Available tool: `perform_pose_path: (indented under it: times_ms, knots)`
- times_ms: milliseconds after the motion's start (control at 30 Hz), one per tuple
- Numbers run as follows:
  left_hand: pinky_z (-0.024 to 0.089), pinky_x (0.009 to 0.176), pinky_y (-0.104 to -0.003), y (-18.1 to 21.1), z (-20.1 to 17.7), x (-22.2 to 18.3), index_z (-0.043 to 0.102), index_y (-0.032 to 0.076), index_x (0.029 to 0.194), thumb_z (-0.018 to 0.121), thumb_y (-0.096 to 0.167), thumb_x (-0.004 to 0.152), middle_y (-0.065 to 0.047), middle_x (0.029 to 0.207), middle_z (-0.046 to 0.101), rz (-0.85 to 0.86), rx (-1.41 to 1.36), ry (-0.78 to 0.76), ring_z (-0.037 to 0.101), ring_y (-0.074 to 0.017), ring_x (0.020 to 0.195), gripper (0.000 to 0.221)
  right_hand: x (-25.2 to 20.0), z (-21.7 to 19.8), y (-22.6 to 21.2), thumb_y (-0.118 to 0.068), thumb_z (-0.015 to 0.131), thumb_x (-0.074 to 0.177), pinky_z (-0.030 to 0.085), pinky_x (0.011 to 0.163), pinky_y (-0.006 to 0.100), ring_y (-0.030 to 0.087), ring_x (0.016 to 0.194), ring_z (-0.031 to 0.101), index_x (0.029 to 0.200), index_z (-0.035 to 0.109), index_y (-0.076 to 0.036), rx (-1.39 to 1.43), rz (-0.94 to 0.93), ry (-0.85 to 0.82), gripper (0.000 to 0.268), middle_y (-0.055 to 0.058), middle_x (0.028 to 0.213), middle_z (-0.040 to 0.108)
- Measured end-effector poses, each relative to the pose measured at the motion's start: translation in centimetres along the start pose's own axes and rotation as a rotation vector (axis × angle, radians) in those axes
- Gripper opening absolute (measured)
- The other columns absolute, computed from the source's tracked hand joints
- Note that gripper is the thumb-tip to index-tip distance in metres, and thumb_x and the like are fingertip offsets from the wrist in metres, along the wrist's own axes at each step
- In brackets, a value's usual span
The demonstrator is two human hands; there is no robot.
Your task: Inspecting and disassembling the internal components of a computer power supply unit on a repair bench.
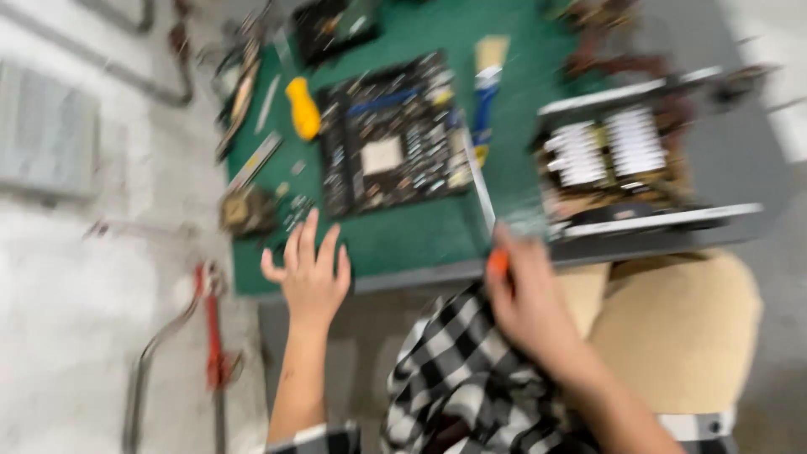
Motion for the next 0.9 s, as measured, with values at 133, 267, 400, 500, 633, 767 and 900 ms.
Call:
perform_pose_path:
  times_ms: [133,267,400,500,633,767,900]
  knots:
    - [0.005,0.114,-0.057,-3.7,0.6,-1.7,0.072,0.028,0.115,0.06,0.033,0.096,-0.001,0.144,0.064,-0.109,0.16,0.023,0.06,-0.0179,0.123,0.022,4.7,3.1,2.2,-0.004,0.061,0.092,0.057,0.063,0.064,0.058,0.085,0.066,0.142,0.06,0.002,-0.22,0.171,-0.046,0.051,0.029,0.12,0.053]
    - [0.004,0.112,-0.059,-6.6,0.5,-3.5,0.073,0.026,0.112,0.061,0.032,0.098,-0.001,0.141,0.065,-0.204,0.188,0.035,0.061,-0.0196,0.119,0.02,6.4,4.5,4.0,0.0,0.064,0.08,0.057,0.078,0.059,0.053,0.1,0.065,0.142,0.06,0.009,-0.394,0.111,0.077,0.063,0.025,0.125,0.048]
    - [0.005,0.111,-0.06,-7.9,0.8,-4.8,0.07,0.024,0.12,0.063,0.036,0.096,-0.002,0.141,0.064,-0.28,0.216,-0.032,0.059,-0.0222,0.122,0.028,7.2,5.0,3.7,0.004,0.067,0.081,0.053,0.089,0.062,0.055,0.109,0.058,0.144,0.06,0.015,-0.442,-0.007,0.146,0.064,0.029,0.131,0.046]
    - [0.02,0.104,-0.062,-8.7,0.1,-3.0,0.062,0.013,0.133,0.074,0.036,0.088,-0.014,0.143,0.057,-0.448,0.049,-0.1,0.055,-0.0347,0.12,0.052,6.0,5.6,4.5,-0.01,0.075,0.082,0.043,0.102,0.061,0.053,0.124,0.051,0.15,0.057,0.008,-0.527,-0.027,0.11,0.072,0.03,0.144,0.046]
    - [0.027,0.103,-0.063,-9.7,0.1,-1.2,0.047,0.006,0.147,0.085,0.035,0.082,-0.025,0.144,0.048,-0.636,-0.078,-0.211,0.051,-0.0452,0.124,0.081,4.2,4.9,3.5,-0.013,0.076,0.083,0.036,0.11,0.064,0.061,0.135,0.042,0.155,0.048,0.007,-0.476,-0.043,0.083,0.08,0.036,0.154,0.038]
    - [0.024,0.104,-0.064,-7.8,-0.5,0.9,0.045,0.006,0.151,0.089,0.031,0.082,-0.025,0.149,0.039,-0.59,-0.07,-0.219,0.046,-0.0463,0.129,0.086,1.4,5.8,5.4,-0.017,0.075,0.085,0.037,0.108,0.058,0.055,0.132,0.049,0.15,0.053,0.003,-0.421,-0.174,0.199,0.071,0.034,0.152,0.045]
    - [0.021,0.101,-0.061,-1.2,-0.7,2.4,0.06,0.009,0.142,0.074,0.037,0.093,-0.02,0.153,0.044,-0.395,-0.05,-0.03,0.051,-0.0409,0.127,0.059,0.5,7.4,7.2,-0.024,0.069,0.088,0.048,0.097,0.05,0.044,0.124,0.063,0.132,0.067,-0.009,-0.473,-0.28,0.383,0.047,0.026,0.142,0.058]
Point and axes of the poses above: each hand's wrist, its own x-axis towards the middle knuckle, its own z-axis out of the palm, y = z × x, the point moved 1 cm from there along x, towards the middle knuckle
